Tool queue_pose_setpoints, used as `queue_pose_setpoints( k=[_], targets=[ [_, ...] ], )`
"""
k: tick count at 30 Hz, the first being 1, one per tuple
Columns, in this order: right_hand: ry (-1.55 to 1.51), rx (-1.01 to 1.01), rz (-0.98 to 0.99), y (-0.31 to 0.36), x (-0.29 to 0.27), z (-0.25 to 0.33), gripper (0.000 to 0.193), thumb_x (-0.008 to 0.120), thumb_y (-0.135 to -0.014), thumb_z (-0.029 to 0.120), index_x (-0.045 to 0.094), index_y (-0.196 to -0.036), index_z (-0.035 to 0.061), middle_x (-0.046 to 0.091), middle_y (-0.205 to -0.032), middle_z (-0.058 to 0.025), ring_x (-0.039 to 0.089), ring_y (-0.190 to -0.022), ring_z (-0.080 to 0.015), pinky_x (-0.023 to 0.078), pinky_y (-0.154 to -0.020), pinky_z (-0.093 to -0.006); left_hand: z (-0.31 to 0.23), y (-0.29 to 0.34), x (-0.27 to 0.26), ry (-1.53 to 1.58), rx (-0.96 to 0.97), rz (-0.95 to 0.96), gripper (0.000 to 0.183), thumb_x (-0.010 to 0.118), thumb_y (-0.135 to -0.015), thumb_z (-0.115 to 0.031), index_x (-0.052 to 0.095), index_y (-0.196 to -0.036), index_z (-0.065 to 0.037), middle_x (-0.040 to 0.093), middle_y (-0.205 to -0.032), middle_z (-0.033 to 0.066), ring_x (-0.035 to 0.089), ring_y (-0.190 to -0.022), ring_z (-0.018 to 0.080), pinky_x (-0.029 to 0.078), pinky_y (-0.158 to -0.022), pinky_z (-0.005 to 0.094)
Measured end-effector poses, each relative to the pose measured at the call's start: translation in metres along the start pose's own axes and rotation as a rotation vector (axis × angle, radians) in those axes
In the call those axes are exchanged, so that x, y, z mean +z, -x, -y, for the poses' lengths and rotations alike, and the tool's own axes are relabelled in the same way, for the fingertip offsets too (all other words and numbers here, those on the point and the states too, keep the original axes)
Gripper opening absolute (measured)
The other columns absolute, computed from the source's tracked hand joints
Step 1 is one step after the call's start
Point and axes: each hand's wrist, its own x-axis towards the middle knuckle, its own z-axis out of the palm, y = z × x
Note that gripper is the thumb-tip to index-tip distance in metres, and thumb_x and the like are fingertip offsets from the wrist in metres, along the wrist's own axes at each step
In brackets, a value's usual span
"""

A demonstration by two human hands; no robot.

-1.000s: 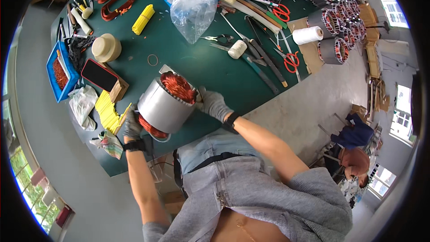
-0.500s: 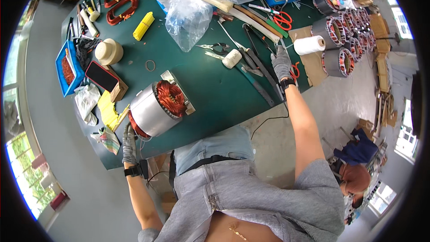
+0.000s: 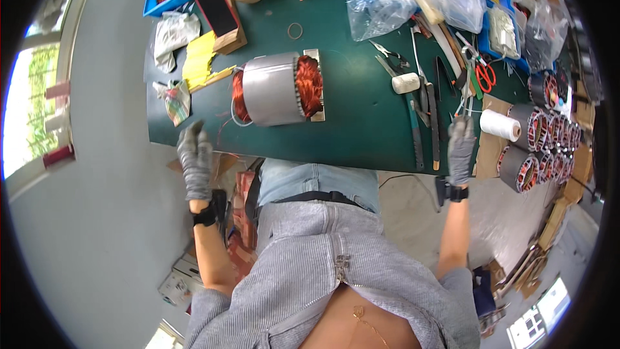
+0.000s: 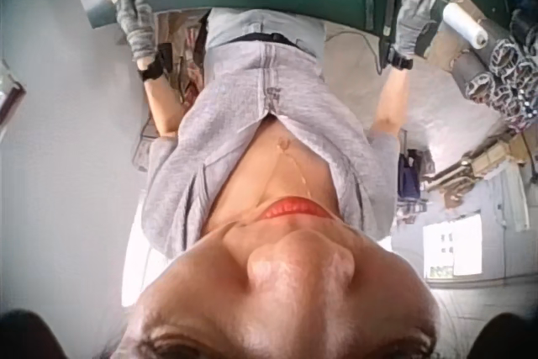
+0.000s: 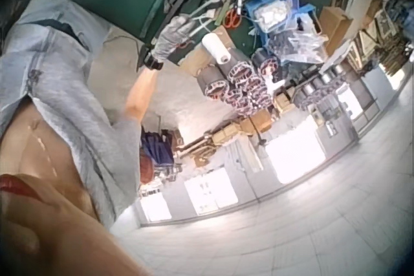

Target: Assembling copper coils into a motor stator and using tools to secure them.

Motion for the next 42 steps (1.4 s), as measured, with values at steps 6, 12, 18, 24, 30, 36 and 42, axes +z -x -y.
queue_pose_setpoints(
  k=[6,12,18,24,30,36,42],
  targets=[
    [-0.389,-0.276,0.05,0.011,0.115,0.109,0.004,0.052,-0.087,0.009,0.048,-0.088,0.0067,0.055,-0.074,-0.0022,0.043,-0.061,-0.0054,0.037,-0.055,-0.0198,-0.085,-0.037,0.067,-0.051,0.465,-0.071,0.029,0.05,-0.081,-0.012,0.059,-0.107,-0.005,0.057,-0.107,0.0169,0.051,-0.102,0.0344,0.04,-0.09,0.0403],
    [-0.181,-0.322,0.273,-0.003,0.135,0.167,0.009,0.05,-0.09,0.015,0.049,-0.087,0.0063,0.056,-0.073,-0.0027,0.049,-0.06,-0.0068,0.04,-0.053,-0.0216,-0.072,-0.048,0.117,-0.245,0.524,-0.139,0.036,0.052,-0.075,-0.018,0.057,-0.109,-0.007,0.054,-0.115,0.0172,0.047,-0.112,0.0355,0.033,-0.099,0.0445],
    [-0.588,-0.018,0.471,0.002,0.09,0.27,0.067,0.035,-0.082,0.071,0.043,-0.07,0.0052,0.056,-0.072,-0.0136,0.05,-0.055,-0.014,0.04,-0.048,-0.0232,-0.08,-0.05,0.118,-0.435,0.492,0.027,0.056,0.059,-0.066,-0.023,0.049,-0.116,-0.001,0.047,-0.126,0.0167,0.04,-0.121,0.0324,0.023,-0.108,0.0443],
    [-0.336,-0.049,0.697,-0.001,0.125,0.324,0.069,0.028,-0.086,0.066,0.049,-0.066,0.0033,0.057,-0.065,-0.0091,0.052,-0.049,-0.0114,0.041,-0.044,-0.0216,-0.078,-0.052,0.119,-0.393,0.478,0.064,0.057,0.06,-0.068,-0.024,0.048,-0.119,-0.001,0.046,-0.128,0.0167,0.039,-0.124,0.0302,0.022,-0.108,0.0426],
    [-0.094,-0.023,0.841,-0.009,0.157,0.339,0.052,0.039,-0.091,0.048,0.058,-0.071,0.0037,0.056,-0.061,-0.0038,0.051,-0.049,-0.0086,0.04,-0.048,-0.0207,-0.077,-0.052,0.12,-0.304,0.512,0.022,0.057,0.06,-0.064,-0.02,0.049,-0.116,0.0,0.049,-0.124,0.018,0.043,-0.119,0.0329,0.026,-0.106,0.0448],
    [-0.006,-0.233,0.86,-0.022,0.16,0.333,0.046,0.044,-0.091,0.045,0.06,-0.076,0.0049,0.055,-0.057,-0.0014,0.05,-0.048,-0.0086,0.041,-0.048,-0.0233,-0.078,-0.051,0.118,-0.385,0.488,0.098,0.053,0.054,-0.073,-0.029,0.051,-0.119,-0.003,0.046,-0.13,0.0162,0.04,-0.124,0.0306,0.022,-0.107,0.0441],
    [-0.026,-0.158,0.946,-0.029,0.162,0.334,0.036,0.049,-0.091,0.037,0.06,-0.087,0.003,0.056,-0.061,-0.0017,0.05,-0.049,-0.0089,0.043,-0.049,-0.0239,-0.076,-0.052,0.12,-0.364,0.479,0.102,0.052,0.052,-0.074,-0.03,0.052,-0.119,-0.004,0.045,-0.131,0.0157,0.039,-0.124,0.0318,0.023,-0.107,0.0454]
  ],
)
